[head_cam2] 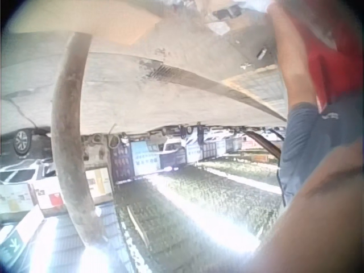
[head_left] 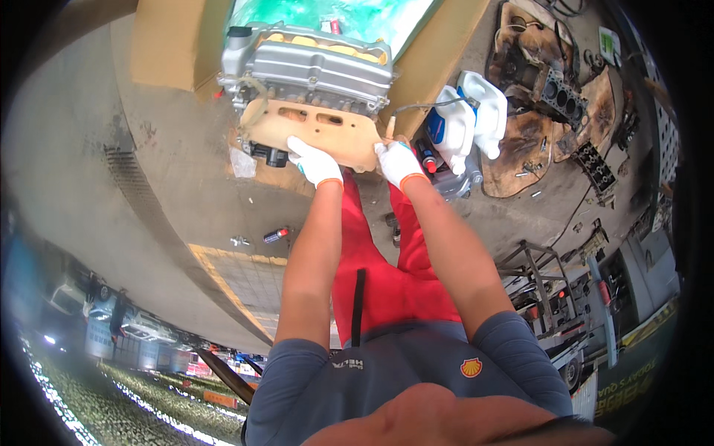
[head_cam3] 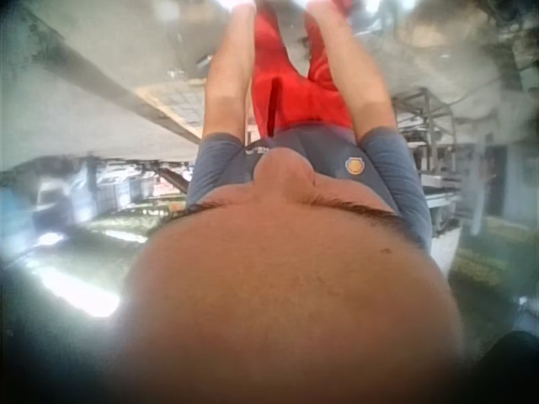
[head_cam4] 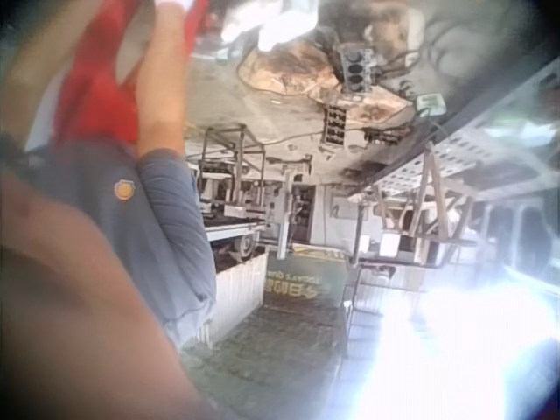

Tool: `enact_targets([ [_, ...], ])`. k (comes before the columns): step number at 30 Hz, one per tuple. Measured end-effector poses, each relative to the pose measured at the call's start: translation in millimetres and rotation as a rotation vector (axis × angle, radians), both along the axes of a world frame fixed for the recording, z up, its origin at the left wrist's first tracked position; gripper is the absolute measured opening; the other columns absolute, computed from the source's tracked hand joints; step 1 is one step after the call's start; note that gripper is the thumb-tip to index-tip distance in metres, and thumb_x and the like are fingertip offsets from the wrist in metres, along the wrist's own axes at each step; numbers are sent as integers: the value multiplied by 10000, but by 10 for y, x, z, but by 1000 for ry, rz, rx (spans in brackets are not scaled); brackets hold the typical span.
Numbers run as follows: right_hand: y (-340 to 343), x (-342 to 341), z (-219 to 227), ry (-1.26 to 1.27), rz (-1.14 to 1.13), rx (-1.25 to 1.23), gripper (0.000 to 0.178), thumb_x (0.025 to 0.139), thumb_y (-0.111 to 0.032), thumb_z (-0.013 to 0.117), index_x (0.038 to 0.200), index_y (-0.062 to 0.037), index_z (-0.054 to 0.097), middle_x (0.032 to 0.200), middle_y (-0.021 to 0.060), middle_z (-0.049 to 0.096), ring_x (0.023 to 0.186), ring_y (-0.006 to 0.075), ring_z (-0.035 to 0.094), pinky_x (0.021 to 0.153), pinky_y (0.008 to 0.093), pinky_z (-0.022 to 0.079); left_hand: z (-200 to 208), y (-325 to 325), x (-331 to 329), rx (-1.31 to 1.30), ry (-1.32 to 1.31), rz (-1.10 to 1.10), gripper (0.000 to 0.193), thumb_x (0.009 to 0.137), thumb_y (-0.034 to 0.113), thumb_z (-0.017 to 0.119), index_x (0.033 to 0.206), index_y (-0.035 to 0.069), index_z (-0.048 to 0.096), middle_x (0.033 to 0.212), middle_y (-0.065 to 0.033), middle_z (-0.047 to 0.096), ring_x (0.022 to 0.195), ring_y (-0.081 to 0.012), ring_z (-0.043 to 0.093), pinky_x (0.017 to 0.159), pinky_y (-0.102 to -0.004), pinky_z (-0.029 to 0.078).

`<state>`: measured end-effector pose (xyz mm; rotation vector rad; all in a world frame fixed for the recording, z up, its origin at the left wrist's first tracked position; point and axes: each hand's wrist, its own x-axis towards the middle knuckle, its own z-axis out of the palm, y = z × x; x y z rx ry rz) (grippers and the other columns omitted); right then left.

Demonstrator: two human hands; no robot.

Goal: The person uses a cordless impact wrench to tighten bolts on a car engine block resting on cardboard. They then place a gasket onto the engine and press it into place by hand.

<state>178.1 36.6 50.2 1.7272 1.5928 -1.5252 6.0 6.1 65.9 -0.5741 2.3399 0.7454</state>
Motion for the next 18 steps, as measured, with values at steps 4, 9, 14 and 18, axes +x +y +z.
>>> enact_targets([
  [4,74,-24,63,-32,-18,-6,372,1028,-338,571,1137,-34,757,1204,298,657,1156,463,621,1020,504,502,-5,-50,-307,483,-23,170,807,1062,520,558,1637,35,266,1626,-172,412,1408,-304,500,1196,-426,404],
  [9,17,-24,154,15,-83,25,401,1038,-369,565,1119,-26,757,1101,277,657,1109,450,640,982,514,508,-37,77,-1400,392,15,-164,607,1035,341,653,1521,33,459,1452,-135,577,1262,-250,595,1035,-377,518],
  [14,12,12,236,23,1,-43,514,1061,-442,510,932,-4,746,879,258,713,935,444,703,878,531,545,-413,-16,-1820,451,-181,-41,478,1022,340,697,1372,30,597,1266,-127,678,1080,-244,677,930,-394,565],
  [18,43,87,215,68,56,-150,531,1065,-450,501,904,1,729,852,266,718,907,445,712,847,541,552,-473,-48,-1768,560,-160,7,474,1027,331,699,1379,33,586,1257,-121,682,1075,-266,687,918,-436,586],
])
